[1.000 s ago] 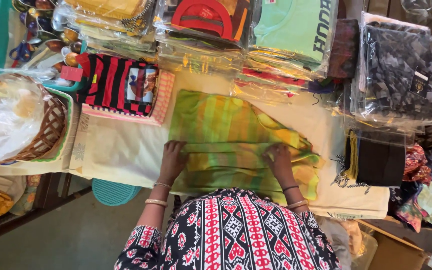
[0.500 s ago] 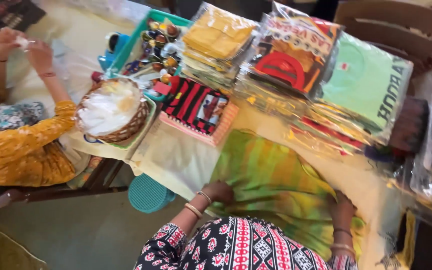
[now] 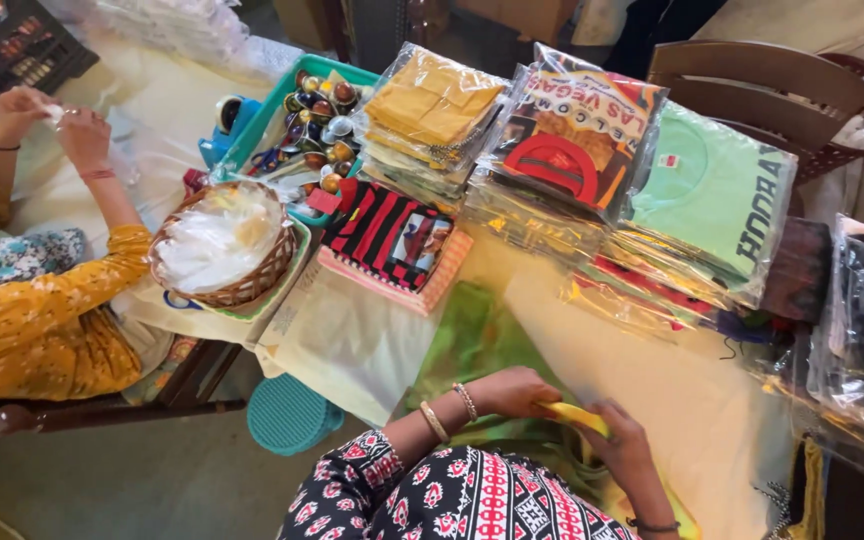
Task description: The person takes a green and yellow striped cloth from a cardboard box and unfolds it on a table. They smooth out the fabric, fold it into a smaller rectangle, and then place it into a clear plastic bag. Finally, they pick up a folded floral-patterned cloth and place it on the table.
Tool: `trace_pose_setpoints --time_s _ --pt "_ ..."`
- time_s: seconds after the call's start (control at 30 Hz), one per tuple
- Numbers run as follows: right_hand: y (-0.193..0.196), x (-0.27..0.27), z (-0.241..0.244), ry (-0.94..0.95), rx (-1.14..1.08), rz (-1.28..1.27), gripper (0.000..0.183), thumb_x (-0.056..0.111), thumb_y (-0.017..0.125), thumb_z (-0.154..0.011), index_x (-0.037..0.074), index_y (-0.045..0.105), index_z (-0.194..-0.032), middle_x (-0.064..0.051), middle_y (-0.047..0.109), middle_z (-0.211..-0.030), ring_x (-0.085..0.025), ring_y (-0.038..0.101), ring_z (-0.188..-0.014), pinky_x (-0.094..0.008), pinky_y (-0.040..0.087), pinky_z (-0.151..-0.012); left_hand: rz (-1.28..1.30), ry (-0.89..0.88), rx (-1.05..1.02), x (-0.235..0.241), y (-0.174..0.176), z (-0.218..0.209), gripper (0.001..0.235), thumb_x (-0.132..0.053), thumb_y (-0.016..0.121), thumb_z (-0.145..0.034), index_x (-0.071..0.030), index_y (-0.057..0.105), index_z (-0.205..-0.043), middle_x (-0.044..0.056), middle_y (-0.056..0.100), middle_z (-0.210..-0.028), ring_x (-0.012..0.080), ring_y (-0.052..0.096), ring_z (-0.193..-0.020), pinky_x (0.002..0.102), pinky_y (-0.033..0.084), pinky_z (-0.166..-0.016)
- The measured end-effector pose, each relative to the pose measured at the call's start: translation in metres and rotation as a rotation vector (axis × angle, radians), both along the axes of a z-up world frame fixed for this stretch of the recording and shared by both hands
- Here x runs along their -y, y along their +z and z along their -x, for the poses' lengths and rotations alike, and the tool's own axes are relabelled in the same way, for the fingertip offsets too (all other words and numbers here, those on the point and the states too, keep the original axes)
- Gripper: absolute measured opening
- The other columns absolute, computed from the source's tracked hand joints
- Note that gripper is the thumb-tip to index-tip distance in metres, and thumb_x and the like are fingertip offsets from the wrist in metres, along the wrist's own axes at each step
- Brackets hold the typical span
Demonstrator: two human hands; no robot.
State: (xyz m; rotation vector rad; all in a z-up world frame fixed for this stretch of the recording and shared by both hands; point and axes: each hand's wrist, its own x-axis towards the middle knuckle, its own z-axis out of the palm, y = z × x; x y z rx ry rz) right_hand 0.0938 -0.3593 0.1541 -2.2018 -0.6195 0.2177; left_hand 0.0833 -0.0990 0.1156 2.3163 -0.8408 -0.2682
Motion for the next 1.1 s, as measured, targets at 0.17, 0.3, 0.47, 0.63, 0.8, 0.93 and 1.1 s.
trace_pose_setpoints --time_s 0.17,0.3,0.47,0.63,0.8,0.93,1.1 --pt "0.04 0.017 0.01 -0.113 0.049 -0.036 0.027 0.002 0.078 -0.076 0.006 0.071 -0.102 -0.009 0.071 -0.094 -0.022 0.07 -0.082 -0.031 0.053 -0.067 0.307 0.087 -0.078 -0.024 0.004 0.011 0.021 -0.023 0.074 -0.088 -0.01 0.066 -0.103 0.013 0.062 -0.076 0.0346 0.063 -0.068 0.047 0.048 -0.063" --pt "0.075 0.012 0.028 -0.185 0.058 -0.08 0.031 -0.006 0.074 -0.073 0.008 0.075 -0.101 -0.006 0.065 -0.088 -0.018 0.065 -0.077 -0.03 0.05 -0.063 0.406 0.113 -0.117 -0.034 0.009 0.023 0.021 -0.024 0.072 -0.085 -0.009 0.064 -0.097 0.014 0.061 -0.093 0.0311 0.063 -0.078 0.044 0.052 -0.068" --pt "0.097 0.019 0.031 -0.183 0.132 -0.187 0.032 -0.01 0.072 -0.07 0.011 0.078 -0.093 -0.003 0.058 -0.086 -0.015 0.057 -0.072 -0.027 0.043 -0.061 0.215 0.112 0.034 -0.042 -0.004 0.032 0.023 -0.026 0.076 -0.086 -0.01 0.07 -0.102 0.014 0.062 -0.117 0.0356 0.056 -0.111 0.045 0.05 -0.092" --pt "0.134 0.037 0.04 -0.197 0.289 -0.258 0.027 -0.01 0.072 -0.076 0.013 0.078 -0.089 -0.002 0.056 -0.093 -0.011 0.054 -0.076 -0.024 0.042 -0.065 -0.072 0.135 0.205 -0.054 -0.031 0.03 0.024 -0.024 0.078 -0.072 -0.011 0.075 -0.093 0.014 0.057 -0.143 0.0403 0.04 -0.138 0.056 0.038 -0.109" --pt "0.16 0.042 0.053 -0.355 0.409 -0.203 0.027 -0.011 0.071 -0.081 0.013 0.075 -0.092 -0.002 0.056 -0.097 -0.012 0.055 -0.085 -0.025 0.045 -0.072 -0.042 0.152 0.212 -0.035 0.021 0.042 0.053 -0.026 0.071 -0.083 -0.031 0.067 -0.135 0.016 0.04 -0.157 0.0474 0.03 -0.144 0.069 0.027 -0.11" --pt "0.163 0.04 0.051 -0.379 0.424 -0.181 0.028 -0.012 0.072 -0.08 0.013 0.075 -0.093 -0.002 0.055 -0.097 -0.012 0.056 -0.085 -0.026 0.045 -0.072 -0.09 0.066 0.373 -0.003 0.015 0.039 0.06 -0.028 0.067 -0.085 -0.039 0.058 -0.143 0.016 0.034 -0.161 0.0489 0.029 -0.146 0.07 0.026 -0.116" --pt "0.174 0.05 0.05 -0.372 0.448 -0.137 0.03 -0.012 0.074 -0.08 0.013 0.076 -0.096 -0.003 0.054 -0.097 -0.013 0.056 -0.085 -0.026 0.045 -0.071 -0.44 0.212 0.375 0.005 -0.016 0.001 0.042 -0.029 0.057 -0.097 -0.022 0.058 -0.138 0.024 0.037 -0.16 0.0521 0.035 -0.14 0.07 0.035 -0.107"
